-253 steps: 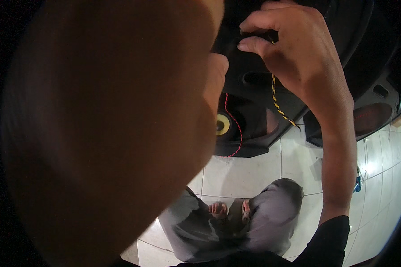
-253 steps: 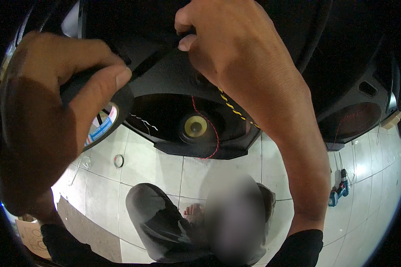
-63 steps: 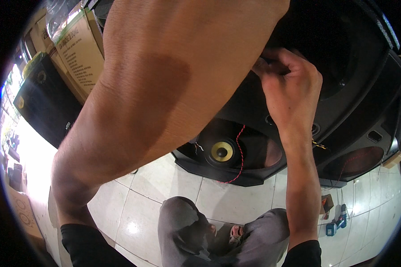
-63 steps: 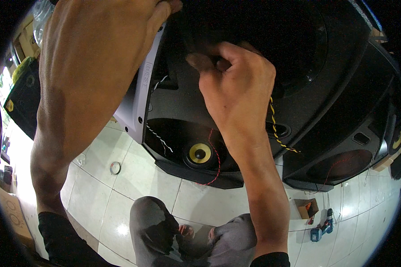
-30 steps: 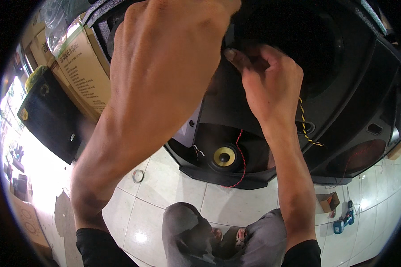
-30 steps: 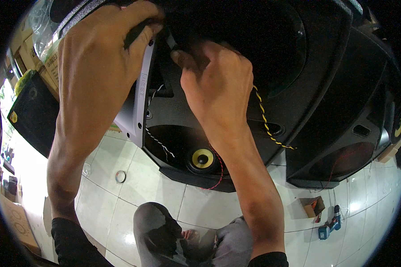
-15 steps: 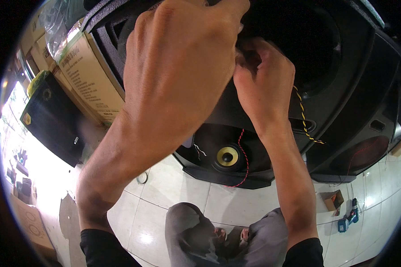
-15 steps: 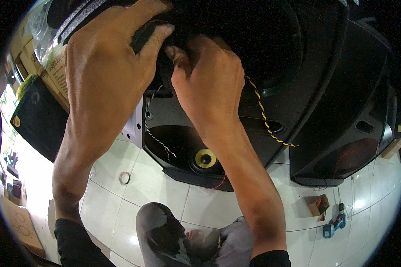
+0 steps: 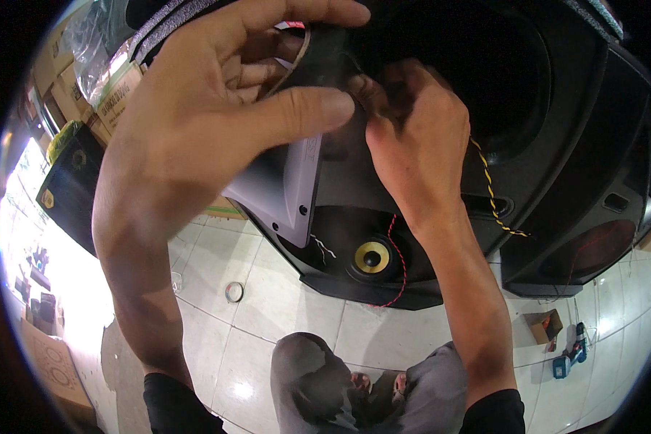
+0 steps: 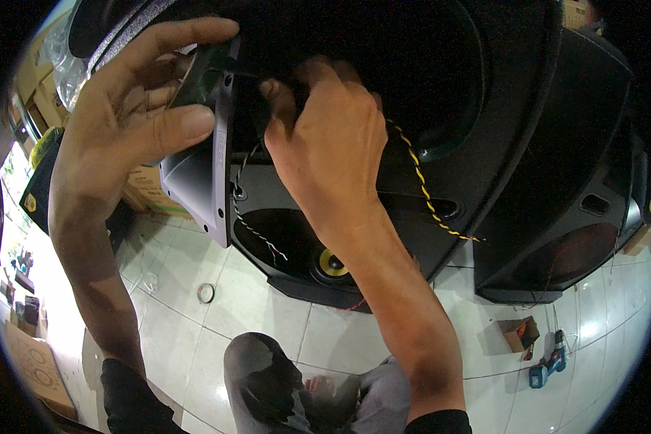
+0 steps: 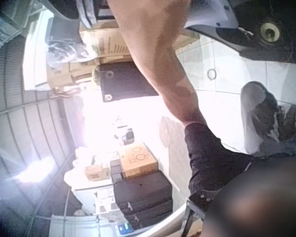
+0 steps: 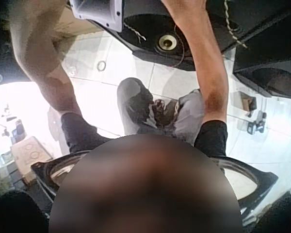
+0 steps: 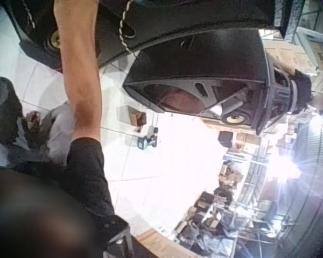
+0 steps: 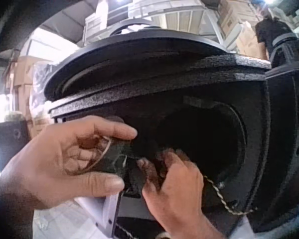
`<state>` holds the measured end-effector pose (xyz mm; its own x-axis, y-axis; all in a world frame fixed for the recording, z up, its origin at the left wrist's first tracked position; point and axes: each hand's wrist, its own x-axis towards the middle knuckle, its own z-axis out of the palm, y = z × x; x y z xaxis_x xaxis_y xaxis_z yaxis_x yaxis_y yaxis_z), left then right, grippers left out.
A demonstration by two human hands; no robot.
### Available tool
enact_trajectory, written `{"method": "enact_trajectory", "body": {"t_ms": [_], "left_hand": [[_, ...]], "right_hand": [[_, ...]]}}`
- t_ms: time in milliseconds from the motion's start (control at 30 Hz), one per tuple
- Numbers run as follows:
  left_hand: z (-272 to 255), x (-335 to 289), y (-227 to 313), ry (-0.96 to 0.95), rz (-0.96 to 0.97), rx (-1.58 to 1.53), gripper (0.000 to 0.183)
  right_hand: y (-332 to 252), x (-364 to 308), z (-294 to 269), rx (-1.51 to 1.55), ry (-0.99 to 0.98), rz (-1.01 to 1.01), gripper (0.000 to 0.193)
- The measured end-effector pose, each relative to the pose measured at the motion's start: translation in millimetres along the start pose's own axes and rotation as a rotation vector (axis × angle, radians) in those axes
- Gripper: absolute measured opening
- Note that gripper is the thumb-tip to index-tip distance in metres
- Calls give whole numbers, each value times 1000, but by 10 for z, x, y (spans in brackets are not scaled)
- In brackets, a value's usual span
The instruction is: The person assembles a large speaker unit by attaching a black plastic cover and securing it with black tape. They then apply tape around the edge of a smaller speaker driver and wrap the driver's wires with tape.
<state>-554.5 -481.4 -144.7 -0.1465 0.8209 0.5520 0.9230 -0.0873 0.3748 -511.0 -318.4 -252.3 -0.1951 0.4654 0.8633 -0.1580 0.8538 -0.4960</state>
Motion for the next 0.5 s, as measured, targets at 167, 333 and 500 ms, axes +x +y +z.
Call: {"method": "enact_trajectory", "body": {"t_ms": [167,333,500], "left_hand": [[165,-191,9,115,-134,-190,55],[327,-126,-54,273,-75,-209,51],[467,-121,-61,358,-56,-18,47]], "right_hand": [[28,6,-17,-28,1,-65,15],[8,-3,14,-69,6,-30,15],[36,-42,-27,-154,-56,-87,23]]}}
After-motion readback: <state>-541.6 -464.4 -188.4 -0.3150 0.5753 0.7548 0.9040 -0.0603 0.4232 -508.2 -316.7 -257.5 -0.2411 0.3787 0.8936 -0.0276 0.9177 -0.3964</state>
